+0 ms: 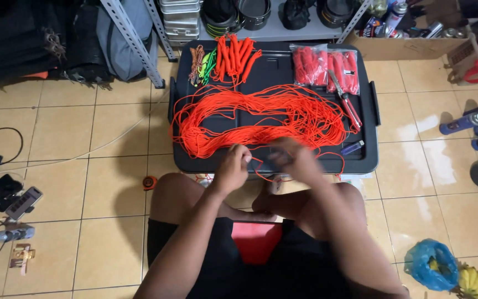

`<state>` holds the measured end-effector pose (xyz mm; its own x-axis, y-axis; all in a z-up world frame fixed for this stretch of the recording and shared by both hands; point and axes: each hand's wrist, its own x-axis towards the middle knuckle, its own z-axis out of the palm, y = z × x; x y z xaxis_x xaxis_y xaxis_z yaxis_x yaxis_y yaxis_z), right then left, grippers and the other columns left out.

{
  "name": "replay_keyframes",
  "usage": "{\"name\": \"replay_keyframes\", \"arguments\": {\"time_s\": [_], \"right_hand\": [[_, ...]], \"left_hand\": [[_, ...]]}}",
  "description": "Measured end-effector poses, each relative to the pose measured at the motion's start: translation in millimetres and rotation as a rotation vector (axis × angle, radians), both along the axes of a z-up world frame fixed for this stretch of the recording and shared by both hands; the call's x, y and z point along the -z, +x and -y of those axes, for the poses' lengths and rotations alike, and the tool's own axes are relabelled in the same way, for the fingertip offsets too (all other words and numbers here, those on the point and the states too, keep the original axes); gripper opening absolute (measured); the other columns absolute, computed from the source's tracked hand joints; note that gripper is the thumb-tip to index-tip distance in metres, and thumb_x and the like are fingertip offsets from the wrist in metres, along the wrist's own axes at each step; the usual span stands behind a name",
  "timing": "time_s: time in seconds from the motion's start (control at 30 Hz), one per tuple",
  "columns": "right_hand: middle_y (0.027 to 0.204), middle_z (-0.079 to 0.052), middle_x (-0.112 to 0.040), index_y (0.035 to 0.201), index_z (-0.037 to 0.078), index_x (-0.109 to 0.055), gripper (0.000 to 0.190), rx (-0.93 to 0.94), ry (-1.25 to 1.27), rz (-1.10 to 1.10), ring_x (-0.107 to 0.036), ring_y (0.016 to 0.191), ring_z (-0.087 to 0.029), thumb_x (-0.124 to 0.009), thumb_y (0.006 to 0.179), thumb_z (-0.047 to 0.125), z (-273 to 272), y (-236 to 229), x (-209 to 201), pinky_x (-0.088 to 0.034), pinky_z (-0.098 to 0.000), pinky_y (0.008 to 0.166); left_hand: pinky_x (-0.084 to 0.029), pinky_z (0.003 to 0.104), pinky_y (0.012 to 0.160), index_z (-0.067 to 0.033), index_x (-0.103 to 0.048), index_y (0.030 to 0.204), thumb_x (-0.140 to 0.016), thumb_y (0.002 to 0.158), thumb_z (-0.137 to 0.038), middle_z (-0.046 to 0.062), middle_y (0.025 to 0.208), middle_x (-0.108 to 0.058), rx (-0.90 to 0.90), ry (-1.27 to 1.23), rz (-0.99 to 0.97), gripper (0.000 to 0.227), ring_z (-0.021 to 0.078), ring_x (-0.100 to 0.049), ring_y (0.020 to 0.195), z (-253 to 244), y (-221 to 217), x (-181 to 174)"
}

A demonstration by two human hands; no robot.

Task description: Untangling and organizing red cords as part of a pen assembly process.

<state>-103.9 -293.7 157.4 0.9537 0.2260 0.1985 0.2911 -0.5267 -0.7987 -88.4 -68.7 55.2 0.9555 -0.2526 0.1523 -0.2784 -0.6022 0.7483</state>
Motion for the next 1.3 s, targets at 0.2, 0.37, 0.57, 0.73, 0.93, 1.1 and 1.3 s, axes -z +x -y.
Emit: {"name": "replay_keyframes", "arguments": {"time_s": [0.2, 0.37, 0.57, 0.73, 0.93, 1.1, 1.3], "right_hand": [[0.084, -0.013, -0.073, 0.097, 0.015, -0.079, 0.012, 0.127, 0.047, -0.008, -0.072, 0.09, -0.034, -0.075, 0.088, 0.019, -57.6, -17.7, 62.0, -0.055, -0.0455, 0.077], [0.086, -0.011, -0.075, 0.099, 0.016, -0.081, 0.012, 0.115, 0.022, -0.019, -0.073, 0.092, -0.033, -0.073, 0.09, 0.019, -41.5, -21.4, 68.8, -0.058, -0.0429, 0.08], [0.083, -0.019, -0.074, 0.096, 0.005, -0.081, 0.015, 0.186, 0.23, -0.059, -0.071, 0.086, -0.034, -0.073, 0.083, 0.001, 22.7, -0.5, 136.6, -0.054, -0.0434, 0.085], [0.081, -0.02, -0.074, 0.095, 0.008, -0.081, 0.02, 0.505, -0.039, -0.232, -0.071, 0.089, -0.041, -0.063, 0.088, 0.004, 152.7, 9.1, 119.1, -0.053, -0.0451, 0.082], [0.078, -0.009, -0.072, 0.1, 0.021, -0.08, 0.014, 0.88, -0.206, -0.339, -0.07, 0.081, -0.034, -0.074, 0.089, 0.029, 306.6, 4.5, 187.2, -0.054, -0.0449, 0.072], [0.083, -0.008, -0.074, 0.1, 0.024, -0.081, 0.015, 0.982, -0.361, -0.355, -0.071, 0.091, -0.038, -0.073, 0.091, 0.033, 346.9, 8.9, 237.9, -0.056, -0.0488, 0.08], [0.082, -0.007, -0.074, 0.096, 0.023, -0.079, 0.011, 1.128, -0.366, -0.308, -0.072, 0.089, -0.036, -0.071, 0.09, 0.029, 345.9, 10.1, 252.0, -0.057, -0.0482, 0.08]], "left_hand": [[-0.052, 0.044, 0.085, -0.013, -0.061, 0.096, -0.061, 0.096, -0.01, 0.01, 0.09, -0.063, -0.01, -0.148, -0.083, 0.003, 0.0364, -0.067, 0.095, -0.4, -11.5, -11.8], [-0.052, 0.043, 0.084, -0.0163, -0.066, 0.096, -0.064, 0.097, -0.017, 0.007, 0.089, -0.066, 0.038, -0.153, -0.216, 0.003, 0.0323, -0.068, 0.096, 5.4, -1.8, -1.4], [-0.053, 0.043, 0.085, -0.0117, -0.074, 0.095, -0.07, 0.094, -0.013, 0.011, 0.085, -0.069, 0.108, -0.202, -0.216, 0.004, 0.0355, -0.069, 0.09, 4.6, 6.3, -5.2], [-0.051, 0.046, 0.086, -0.0041, -0.074, 0.09, -0.073, 0.089, -0.005, 0.02, 0.081, -0.066, 0.06, -0.148, -0.176, 0.002, 0.0434, -0.065, 0.087, -90.8, 31.0, 28.8], [-0.055, 0.049, 0.09, -0.0157, -0.081, 0.093, -0.073, 0.09, -0.017, 0.015, 0.094, -0.076, -0.257, 0.306, -0.348, 0.008, 0.0408, -0.07, 0.101, -197.7, 56.4, 61.9], [-0.059, 0.047, 0.088, -0.0267, -0.082, 0.095, -0.073, 0.089, -0.029, 0.007, 0.093, -0.079, -0.516, 0.523, -0.521, 0.011, 0.035, -0.075, 0.099, -222.6, 70.7, 125.7], [-0.058, 0.047, 0.087, -0.0273, -0.082, 0.092, -0.072, 0.09, -0.027, 0.007, 0.094, -0.078, -0.626, 0.455, -0.537, 0.01, 0.0369, -0.074, 0.1, -225.8, 66.6, 115.5]]}}
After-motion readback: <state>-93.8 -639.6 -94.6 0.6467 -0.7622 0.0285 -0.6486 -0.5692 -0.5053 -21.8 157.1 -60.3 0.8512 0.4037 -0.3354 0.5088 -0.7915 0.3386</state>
